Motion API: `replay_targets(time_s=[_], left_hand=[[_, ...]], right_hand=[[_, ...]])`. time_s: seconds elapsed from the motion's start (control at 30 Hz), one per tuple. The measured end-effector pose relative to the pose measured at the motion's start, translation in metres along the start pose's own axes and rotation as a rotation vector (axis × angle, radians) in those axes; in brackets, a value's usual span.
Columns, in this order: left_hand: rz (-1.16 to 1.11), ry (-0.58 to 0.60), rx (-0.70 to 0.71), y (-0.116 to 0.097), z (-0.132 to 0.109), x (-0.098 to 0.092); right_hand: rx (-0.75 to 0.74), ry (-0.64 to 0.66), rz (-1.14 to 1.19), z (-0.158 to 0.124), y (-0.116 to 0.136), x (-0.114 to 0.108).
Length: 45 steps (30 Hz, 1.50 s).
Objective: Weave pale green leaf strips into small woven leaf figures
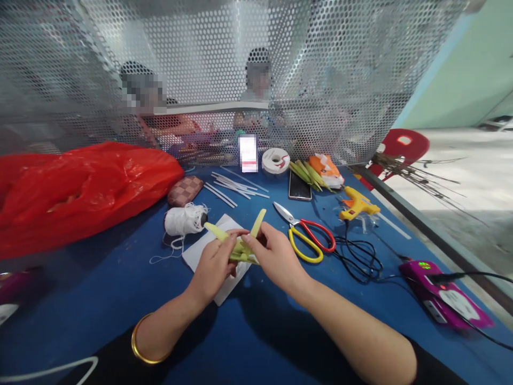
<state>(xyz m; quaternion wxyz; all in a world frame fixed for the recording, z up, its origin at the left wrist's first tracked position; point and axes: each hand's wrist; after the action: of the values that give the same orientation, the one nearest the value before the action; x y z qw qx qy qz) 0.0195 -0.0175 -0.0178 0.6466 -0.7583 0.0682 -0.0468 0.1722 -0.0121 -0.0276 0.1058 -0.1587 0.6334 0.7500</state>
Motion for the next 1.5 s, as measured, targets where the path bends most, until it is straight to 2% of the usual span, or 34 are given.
replay_targets(time_s=[0.13, 0.2, 0.27, 0.4, 0.57, 0.63, 0.8, 0.9, 1.07, 1.17, 1.27, 1.33, 1.4, 1.5], left_hand=[[0.000, 0.064, 0.025, 0.000, 0.000, -0.002], [-0.019, 0.120, 0.030, 0.001, 0.000, -0.004], [-0.033, 0.171, 0.028, 0.003, 0.001, -0.004], [-0.028, 0.199, -0.004, 0.005, 0.002, -0.005], [0.038, 0.089, -0.073, 0.004, 0.002, -0.003], [0.080, 0.042, -0.036, 0.004, 0.001, -0.003], [0.164, 0.028, 0.137, 0.005, 0.001, -0.006], [0.209, -0.005, 0.180, 0.004, 0.001, -0.007], [0.326, 0.067, 0.205, -0.003, -0.001, -0.006], [0.478, 0.100, 0.255, -0.010, -0.001, -0.008], [0.540, 0.137, 0.292, -0.015, 0.001, -0.012], [0.537, 0.151, 0.320, -0.016, 0.002, -0.014], [0.493, 0.115, 0.350, -0.015, 0.002, -0.014], [0.277, 0.064, 0.289, -0.009, 0.000, -0.009]], right_hand=[[0.045, 0.199, 0.306, -0.005, 0.009, 0.006], [0.075, 0.268, 0.367, -0.007, 0.014, 0.007], [0.126, 0.282, 0.377, -0.009, 0.017, 0.009], [0.137, 0.236, 0.332, -0.011, 0.015, 0.012], [0.065, 0.072, 0.182, -0.009, 0.010, 0.012], [0.052, 0.028, 0.173, -0.007, 0.008, 0.011], [0.111, -0.032, 0.304, -0.003, 0.007, 0.007], [0.106, -0.071, 0.328, -0.001, 0.008, 0.004], [0.022, -0.070, 0.275, 0.000, 0.007, 0.002], [0.043, -0.100, 0.258, -0.001, 0.005, 0.002], [0.099, -0.185, 0.253, 0.000, 0.005, 0.002], [0.117, -0.211, 0.262, 0.001, 0.007, 0.000], [0.103, -0.188, 0.285, 0.002, 0.008, 0.000], [0.102, -0.100, 0.370, 0.000, 0.009, 0.005]])
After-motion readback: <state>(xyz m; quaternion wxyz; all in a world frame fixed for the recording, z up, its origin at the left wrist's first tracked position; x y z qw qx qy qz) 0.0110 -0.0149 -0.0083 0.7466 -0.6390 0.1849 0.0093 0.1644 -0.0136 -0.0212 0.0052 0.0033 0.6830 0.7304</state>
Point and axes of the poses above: each hand's wrist, its own z-axis towards the middle knuckle, its own x-axis out of the palm, y = z × x, and after that the axes turned 5 degrees about -z, right-handed
